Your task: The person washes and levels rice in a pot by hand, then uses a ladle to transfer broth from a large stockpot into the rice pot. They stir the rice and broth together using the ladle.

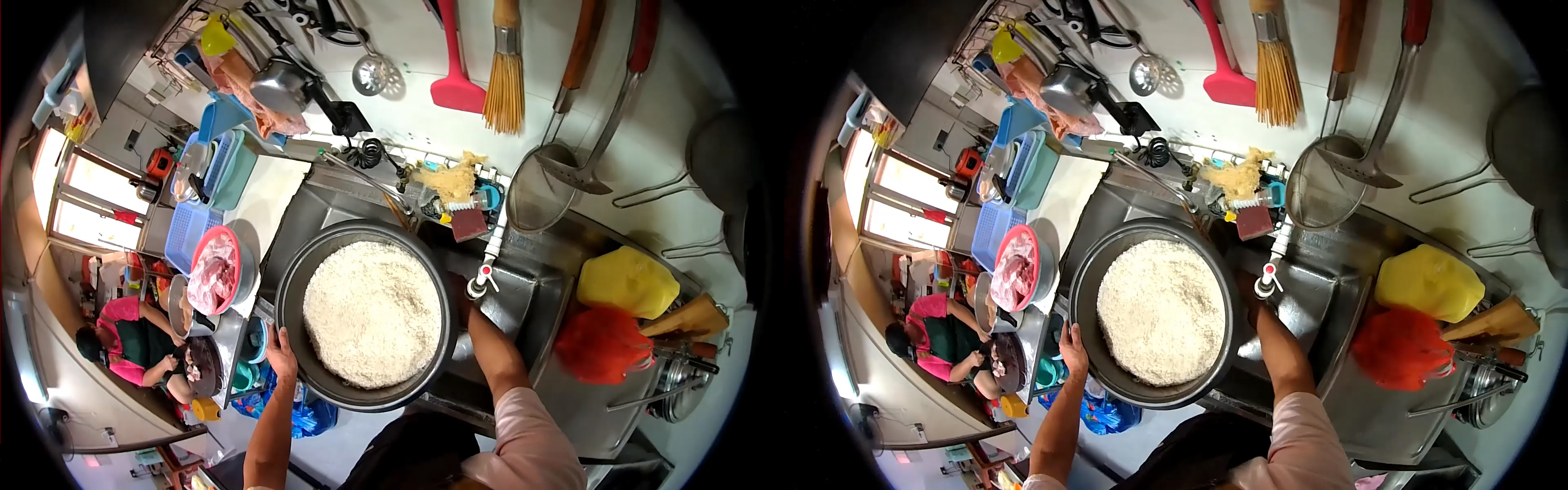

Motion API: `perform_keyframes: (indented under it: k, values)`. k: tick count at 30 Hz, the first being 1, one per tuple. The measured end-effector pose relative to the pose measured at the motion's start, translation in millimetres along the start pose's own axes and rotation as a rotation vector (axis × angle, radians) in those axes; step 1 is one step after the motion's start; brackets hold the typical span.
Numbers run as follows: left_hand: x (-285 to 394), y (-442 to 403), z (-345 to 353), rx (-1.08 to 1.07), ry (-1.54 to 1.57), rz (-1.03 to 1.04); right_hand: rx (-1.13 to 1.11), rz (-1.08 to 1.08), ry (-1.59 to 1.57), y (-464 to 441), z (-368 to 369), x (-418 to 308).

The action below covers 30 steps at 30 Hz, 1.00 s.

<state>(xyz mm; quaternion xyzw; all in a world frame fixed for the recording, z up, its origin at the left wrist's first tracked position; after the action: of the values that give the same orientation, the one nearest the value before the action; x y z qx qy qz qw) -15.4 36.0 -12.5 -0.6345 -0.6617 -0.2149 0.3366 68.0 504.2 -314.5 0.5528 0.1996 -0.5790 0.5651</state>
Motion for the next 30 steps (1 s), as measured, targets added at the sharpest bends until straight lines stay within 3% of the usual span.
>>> perform_keyframes:
  k: [3, 5, 6, 7, 10, 12, 13, 17, 18, 19, 21, 22, 25, 26, 28, 30]
  values:
    - [-5.3, -1.4, 0.5, -0.009, -0.017, -0.025, 0.127, -0.125, 0.931, 31.8, -22.8, 7.6]
    - [1.7, 1.2, -0.1, -0.017, 0.033, -0.071, 0.141, -0.099, 1.359, 44.5, -29.5, 23.9]
    - [-4.6, 0.6, 0.5, 0.004, 0.059, -0.077, -0.009, -0.375, 1.646, 16.7, -31.2, 99.7]
    - [-11.5, 0.3, 1.2, 0.024, 0.085, -0.083, -0.023, 0.002, 1.72, 5.7, -44.3, 115.9]
    - [-6.3, 0.9, 0.6, -0.038, 0.062, -0.113, 0.032, -0.054, 0.27, 25.9, -33.9, 78.2]
    - [-8.9, 1.4, -1.3, -0.008, -0.007, -0.121, 0.012, 0.115, -0.418, 42.8, -15.7, 40.7]
    - [-3.9, 3.3, -2.8, -0.01, 0.005, -0.13, -0.016, 0.287, -0.616, 48.5, 0.8, 24.3]
    - [13.9, 8.1, -11.1, 0.01, -0.145, -0.209, 0.118, 0.385, -0.633, 56.9, 5.8, 2.9]
    - [14.3, 7.6, -11.7, 0.013, -0.168, -0.21, -0.065, 0.37, -0.791, 51.2, 6.1, 7.6]
    - [11.8, 8.7, -12.3, 0.011, -0.193, -0.213, -0.032, 0.39, -0.768, 51.6, 0.8, 16.8]
    - [8.8, 8.1, -12.5, 0.01, -0.194, -0.208, 0.243, 0.319, -0.542, 18.0, -66.5, 79.5]
    - [6.4, 8.7, -12.6, 0.007, -0.166, -0.211, 0.343, 0.263, -0.52, 31.9, -64.4, 55.5]
    - [5.9, 6.4, -12.6, -0.007, -0.126, -0.212, 0.252, 0.26, -0.479, 54.8, -50.2, 20.1]
    - [6.0, 7.1, -12.9, -0.011, -0.12, -0.214, 0.047, 0.374, -0.5, 60.4, -35.0, 18.6]
    - [2.6, 7.2, -13.1, -0.004, -0.111, -0.211, -0.059, 0.186, -0.154, 78.8, -30.3, -18.2]
    - [4.2, 8.8, -15.6, -0.013, -0.096, -0.234, 0.086, 0.245, -0.269, 90.2, -30.7, -18.4]
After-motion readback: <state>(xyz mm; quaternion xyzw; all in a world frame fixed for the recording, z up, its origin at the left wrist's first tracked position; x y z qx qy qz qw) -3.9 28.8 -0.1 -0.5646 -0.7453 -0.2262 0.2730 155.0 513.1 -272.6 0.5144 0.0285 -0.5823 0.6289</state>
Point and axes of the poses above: each hand's wrist, its own y-axis away from the middle knuckle, its own z-axis out of the palm, x = y × z, the point moved 8 cm from there along -y, towards the middle knuckle
